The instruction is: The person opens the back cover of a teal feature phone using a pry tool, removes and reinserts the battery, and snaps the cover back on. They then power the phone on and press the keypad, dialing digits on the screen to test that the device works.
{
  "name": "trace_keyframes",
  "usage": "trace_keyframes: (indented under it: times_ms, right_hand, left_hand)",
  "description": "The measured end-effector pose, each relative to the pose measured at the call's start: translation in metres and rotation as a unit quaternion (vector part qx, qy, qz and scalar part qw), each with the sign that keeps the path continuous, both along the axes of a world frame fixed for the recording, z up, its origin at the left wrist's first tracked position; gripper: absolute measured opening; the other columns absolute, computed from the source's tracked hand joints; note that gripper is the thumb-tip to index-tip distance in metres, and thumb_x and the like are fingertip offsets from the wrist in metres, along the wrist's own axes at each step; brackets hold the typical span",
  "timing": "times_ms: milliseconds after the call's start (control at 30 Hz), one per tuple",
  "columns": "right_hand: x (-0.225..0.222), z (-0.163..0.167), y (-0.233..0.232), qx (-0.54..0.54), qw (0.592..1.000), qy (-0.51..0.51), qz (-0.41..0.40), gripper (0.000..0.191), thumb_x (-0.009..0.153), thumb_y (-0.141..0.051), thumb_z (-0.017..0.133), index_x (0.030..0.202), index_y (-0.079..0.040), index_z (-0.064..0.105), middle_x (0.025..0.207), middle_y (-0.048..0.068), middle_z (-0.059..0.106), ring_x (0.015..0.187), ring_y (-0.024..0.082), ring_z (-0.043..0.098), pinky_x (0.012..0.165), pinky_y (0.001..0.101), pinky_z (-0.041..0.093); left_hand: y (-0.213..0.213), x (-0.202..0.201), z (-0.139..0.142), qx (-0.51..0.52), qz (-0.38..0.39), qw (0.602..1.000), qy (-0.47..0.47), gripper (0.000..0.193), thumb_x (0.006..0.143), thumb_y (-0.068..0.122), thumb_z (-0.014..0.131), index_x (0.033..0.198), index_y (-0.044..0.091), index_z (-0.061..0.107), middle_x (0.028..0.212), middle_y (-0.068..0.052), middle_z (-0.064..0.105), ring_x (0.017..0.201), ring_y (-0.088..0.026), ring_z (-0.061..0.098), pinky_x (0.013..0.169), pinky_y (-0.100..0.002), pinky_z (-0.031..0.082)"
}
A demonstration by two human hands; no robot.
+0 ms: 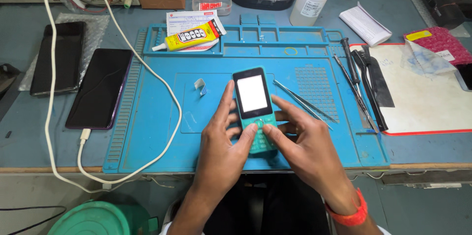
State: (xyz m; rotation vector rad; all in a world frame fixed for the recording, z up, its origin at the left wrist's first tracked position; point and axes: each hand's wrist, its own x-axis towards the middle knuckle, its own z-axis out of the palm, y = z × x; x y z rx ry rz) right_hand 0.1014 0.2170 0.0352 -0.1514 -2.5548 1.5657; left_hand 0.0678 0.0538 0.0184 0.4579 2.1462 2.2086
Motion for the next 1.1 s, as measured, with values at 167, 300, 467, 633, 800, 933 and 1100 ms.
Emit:
trace_keyframes:
  times_ms: [167, 300, 467, 633, 800, 933, 1100]
  right_hand:
    - [0.001, 0.019, 0.015, 0.126, 0.991, 0.045, -0.028, 0.033, 0.085, -0.017, 0.077, 0.117, -0.007, 0.075, 0.101, 0.010, 0.080, 0.077, 0.012, 0.075, 0.061, 0.0271, 0.058]
    - [-0.014, 0.024, 0.035, 0.271, 0.955, 0.114, -0.043, 0.035, 0.083, -0.018, 0.080, 0.113, -0.003, 0.075, 0.103, 0.012, 0.074, 0.074, 0.024, 0.068, 0.061, 0.0356, 0.053]
    - [-0.030, 0.018, 0.049, 0.328, 0.941, 0.081, -0.013, 0.029, 0.083, -0.025, 0.079, 0.101, -0.003, 0.077, 0.091, 0.013, 0.070, 0.080, 0.028, 0.068, 0.071, 0.0415, 0.053]
    - [-0.034, 0.013, 0.050, 0.313, 0.949, 0.016, -0.028, 0.022, 0.084, -0.024, 0.075, 0.093, -0.003, 0.077, 0.087, 0.012, 0.071, 0.075, 0.027, 0.068, 0.068, 0.0413, 0.053]
    - [-0.037, 0.016, 0.044, 0.279, 0.959, 0.049, -0.023, 0.022, 0.084, -0.021, 0.074, 0.093, -0.002, 0.075, 0.085, 0.014, 0.072, 0.074, 0.027, 0.069, 0.067, 0.0397, 0.054]
    - [-0.038, 0.017, 0.038, 0.257, 0.965, 0.045, -0.033, 0.022, 0.084, -0.022, 0.074, 0.093, -0.003, 0.074, 0.084, 0.012, 0.074, 0.071, 0.026, 0.070, 0.063, 0.0393, 0.054]
    - [-0.042, 0.014, 0.032, 0.272, 0.962, 0.016, -0.025, 0.020, 0.082, -0.023, 0.075, 0.092, -0.005, 0.076, 0.084, 0.008, 0.072, 0.067, 0.025, 0.067, 0.061, 0.0392, 0.052]
  left_hand:
    - [0.001, 0.001, 0.006, -0.041, 0.018, 0.999, -0.002, 0.080, 0.085, -0.005, 0.067, 0.156, 0.009, 0.033, 0.145, -0.017, 0.053, 0.120, -0.024, 0.067, 0.089, -0.033, 0.065]
    - [0.000, 0.003, 0.009, -0.095, 0.016, 0.994, 0.049, 0.073, 0.087, -0.002, 0.069, 0.153, 0.009, 0.040, 0.154, -0.021, 0.044, 0.135, -0.031, 0.056, 0.097, -0.037, 0.055]
    - [-0.008, 0.008, 0.015, -0.138, 0.001, 0.989, 0.042, 0.069, 0.085, 0.010, 0.073, 0.149, 0.011, 0.048, 0.155, -0.019, 0.045, 0.133, -0.034, 0.058, 0.106, -0.042, 0.050]
    - [-0.038, -0.020, 0.026, -0.287, 0.094, 0.933, 0.197, 0.062, 0.085, 0.018, 0.079, 0.141, 0.005, 0.056, 0.143, -0.022, 0.054, 0.130, -0.042, 0.054, 0.107, -0.048, 0.045]
    - [-0.062, -0.070, 0.032, -0.421, 0.100, 0.879, 0.200, 0.055, 0.076, 0.019, 0.082, 0.125, 0.001, 0.067, 0.123, -0.022, 0.064, 0.111, -0.042, 0.060, 0.092, -0.051, 0.048]
    - [-0.062, -0.085, 0.039, -0.440, 0.056, 0.881, 0.167, 0.029, 0.084, 0.011, 0.076, 0.111, 0.003, 0.074, 0.106, -0.020, 0.072, 0.101, -0.038, 0.068, 0.089, -0.048, 0.053]
    - [-0.064, -0.104, 0.056, -0.350, 0.072, 0.906, 0.227, 0.029, 0.083, 0.009, 0.076, 0.111, 0.000, 0.074, 0.093, -0.020, 0.074, 0.085, -0.035, 0.073, 0.076, -0.044, 0.057]
